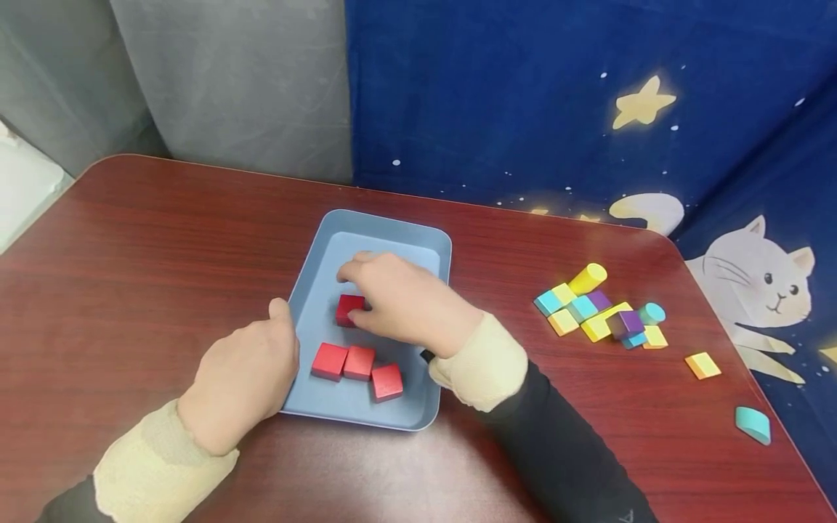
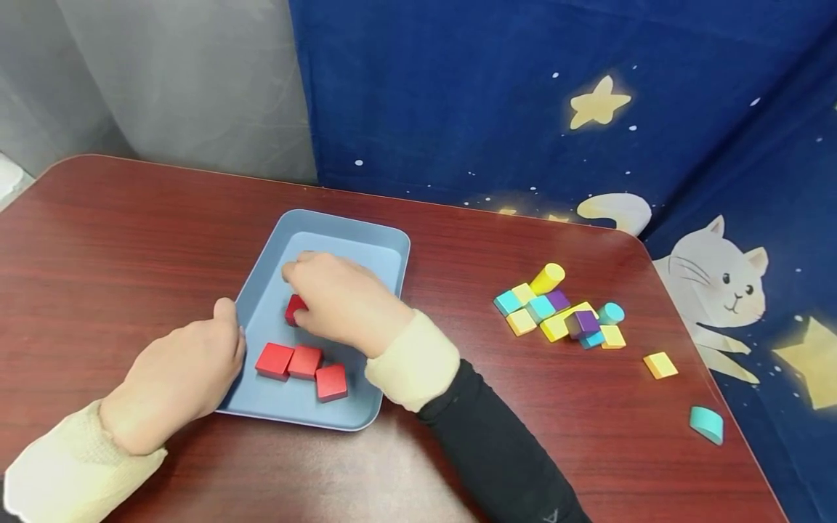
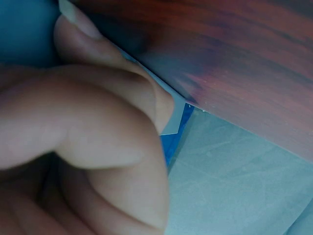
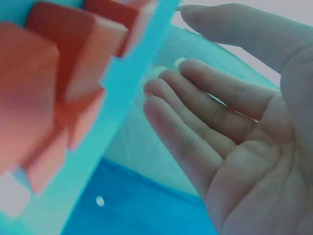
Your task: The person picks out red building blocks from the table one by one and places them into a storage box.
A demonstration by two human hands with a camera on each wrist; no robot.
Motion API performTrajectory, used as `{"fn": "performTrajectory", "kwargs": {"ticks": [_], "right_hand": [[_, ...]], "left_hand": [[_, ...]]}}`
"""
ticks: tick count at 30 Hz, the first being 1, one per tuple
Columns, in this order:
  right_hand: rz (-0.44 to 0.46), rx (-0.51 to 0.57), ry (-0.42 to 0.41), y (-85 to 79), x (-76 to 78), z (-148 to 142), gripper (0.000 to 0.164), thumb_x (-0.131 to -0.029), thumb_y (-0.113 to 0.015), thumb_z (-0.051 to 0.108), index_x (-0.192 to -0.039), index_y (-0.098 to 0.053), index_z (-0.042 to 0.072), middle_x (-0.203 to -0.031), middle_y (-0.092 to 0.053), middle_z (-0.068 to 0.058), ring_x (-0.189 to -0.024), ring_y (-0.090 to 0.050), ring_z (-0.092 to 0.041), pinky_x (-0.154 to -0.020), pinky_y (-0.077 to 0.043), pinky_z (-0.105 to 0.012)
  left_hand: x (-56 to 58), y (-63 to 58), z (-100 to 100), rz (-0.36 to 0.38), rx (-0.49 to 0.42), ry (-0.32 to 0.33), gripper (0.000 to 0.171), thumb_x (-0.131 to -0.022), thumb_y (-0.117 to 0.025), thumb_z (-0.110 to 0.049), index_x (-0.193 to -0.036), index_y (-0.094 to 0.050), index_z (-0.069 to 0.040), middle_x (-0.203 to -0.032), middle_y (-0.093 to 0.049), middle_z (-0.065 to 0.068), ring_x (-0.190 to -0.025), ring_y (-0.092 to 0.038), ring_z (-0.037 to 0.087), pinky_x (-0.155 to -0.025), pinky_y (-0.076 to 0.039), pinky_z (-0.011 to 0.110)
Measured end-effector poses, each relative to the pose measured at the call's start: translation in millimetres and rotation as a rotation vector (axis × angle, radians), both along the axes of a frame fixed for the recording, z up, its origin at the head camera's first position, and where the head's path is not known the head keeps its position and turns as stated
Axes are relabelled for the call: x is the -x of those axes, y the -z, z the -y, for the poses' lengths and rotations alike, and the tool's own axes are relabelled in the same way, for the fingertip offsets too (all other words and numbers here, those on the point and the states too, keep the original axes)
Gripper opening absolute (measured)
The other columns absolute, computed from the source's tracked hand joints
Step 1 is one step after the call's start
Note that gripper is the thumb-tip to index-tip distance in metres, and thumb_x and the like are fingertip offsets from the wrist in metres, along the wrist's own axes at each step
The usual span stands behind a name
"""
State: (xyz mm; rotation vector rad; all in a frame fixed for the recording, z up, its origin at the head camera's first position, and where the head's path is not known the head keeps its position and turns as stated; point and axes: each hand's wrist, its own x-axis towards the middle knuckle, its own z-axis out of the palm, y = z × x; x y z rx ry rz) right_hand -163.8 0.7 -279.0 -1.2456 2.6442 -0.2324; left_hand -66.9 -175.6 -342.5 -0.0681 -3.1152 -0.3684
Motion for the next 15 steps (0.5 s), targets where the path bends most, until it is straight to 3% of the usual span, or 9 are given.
{"fn": "performTrajectory", "kwargs": {"ticks": [8, 15], "right_hand": [[-0.039, 0.084, 0.109, -20.9, -4.1, -41, 0.045, -0.083, -0.073, 0.026, -0.124, -0.062, 0.013, -0.113, -0.06, 0.001, -0.099, -0.057, -0.009, -0.084, -0.046, -0.022], [-0.116, 0.135, 0.162, -17.8, -14.9, -76, 0.048, -0.077, -0.078, 0.03, -0.12, -0.063, 0.013, -0.108, -0.061, 0.002, -0.093, -0.058, -0.01, -0.08, -0.048, -0.025]], "left_hand": [[0.7, 0.5, -1, 0.004, -0.012, -0.009, 0.019, -0.08, -0.046, -0.001, -0.096, -0.035, 0.003, -0.052, -0.039, 0.005, -0.041, -0.041, 0.023, -0.039, -0.031, 0.037], [0.4, 0.5, 1, 0.029, -0.043, -0.047, 0.012, -0.087, -0.041, -0.008, -0.09, -0.033, 0.001, -0.05, -0.039, 0.006, -0.04, -0.04, 0.024, -0.04, -0.031, 0.038]]}}
